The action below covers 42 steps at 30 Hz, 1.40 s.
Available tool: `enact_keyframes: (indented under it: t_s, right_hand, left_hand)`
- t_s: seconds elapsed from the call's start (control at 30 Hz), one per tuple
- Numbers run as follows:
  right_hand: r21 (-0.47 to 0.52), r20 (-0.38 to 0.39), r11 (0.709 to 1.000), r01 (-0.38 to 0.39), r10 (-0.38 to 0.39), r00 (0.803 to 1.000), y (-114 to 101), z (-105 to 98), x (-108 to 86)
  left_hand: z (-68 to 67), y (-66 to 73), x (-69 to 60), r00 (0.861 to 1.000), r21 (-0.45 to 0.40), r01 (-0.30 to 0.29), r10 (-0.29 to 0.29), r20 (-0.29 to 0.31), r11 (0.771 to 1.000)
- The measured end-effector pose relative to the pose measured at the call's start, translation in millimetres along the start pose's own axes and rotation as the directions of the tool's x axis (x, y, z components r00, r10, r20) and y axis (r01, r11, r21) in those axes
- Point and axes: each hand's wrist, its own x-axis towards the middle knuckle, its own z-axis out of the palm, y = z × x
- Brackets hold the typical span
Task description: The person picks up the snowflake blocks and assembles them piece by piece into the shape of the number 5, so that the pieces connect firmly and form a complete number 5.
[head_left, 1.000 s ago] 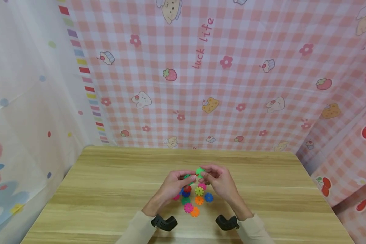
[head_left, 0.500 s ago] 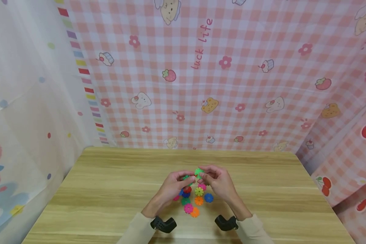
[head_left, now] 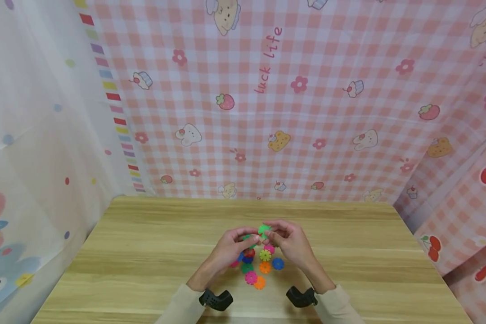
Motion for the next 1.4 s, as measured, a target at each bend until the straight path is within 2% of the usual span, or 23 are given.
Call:
enact_keyframes:
  t_s: [0.17, 0.33, 0.5, 0.73, 0.87, 0.93, 1.07, 1.23, 1.4]
  right_hand:
    - [0.041, 0.009, 0.999, 0.003, -0.003, 1.0, 2, -1, -0.1]
    - [0.09, 0.013, 0.995, -0.046, 0.045, 0.999, 3, 0, 0.4]
    - [0.141, 0.049, 0.988, -0.055, 0.049, 0.998, 5, -1, -0.2]
    - [0.162, 0.074, 0.985, -0.061, 0.05, 0.996, 10, 1, 0.8]
    - [0.144, 0.071, 0.988, -0.063, 0.053, 0.996, 12, 1, 0.6]
    - [0.133, 0.063, 0.988, -0.074, 0.067, 0.996, 13, 0, 0.2]
    - [0.093, -0.002, 0.988, -0.125, 0.126, 0.992, 23, -5, 0.2]
    - [-0.01, -0.096, 0.979, -0.203, 0.202, 0.975, 46, -15, 0.3]
    - [-0.082, -0.114, 0.96, -0.266, 0.256, 0.96, 65, -20, 0.0]
  left_hand:
    - [-1.0, -1.2, 0.1, 1.0, 0.031, 0.007, -0.007, -0.004, 1.0]
    - [-0.6, -0.9, -0.8, 1.0, 0.055, -0.013, 0.013, 0.006, 0.998]
    - [1.6, -1.3, 0.9, 0.997, 0.052, -0.071, 0.07, 0.024, 0.996]
    - [4.9, -3.4, 1.6, 0.991, 0.062, -0.135, 0.136, -0.011, 0.989]
    - [4.2, -5.0, 0.5, 0.988, 0.097, -0.15, 0.152, -0.014, 0.984]
    - [2.4, -5.4, -0.4, 0.989, 0.114, -0.142, 0.144, -0.014, 0.983]
    - [-3.1, -6.4, -1.9, 0.994, 0.153, -0.105, 0.11, -0.023, 0.983]
    - [-7.8, -7.2, -3.5, 0.994, 0.147, -0.102, 0.108, -0.032, 0.984]
    - [-9.7, -6.6, -4.7, 0.993, 0.134, -0.096, 0.104, -0.049, 0.986]
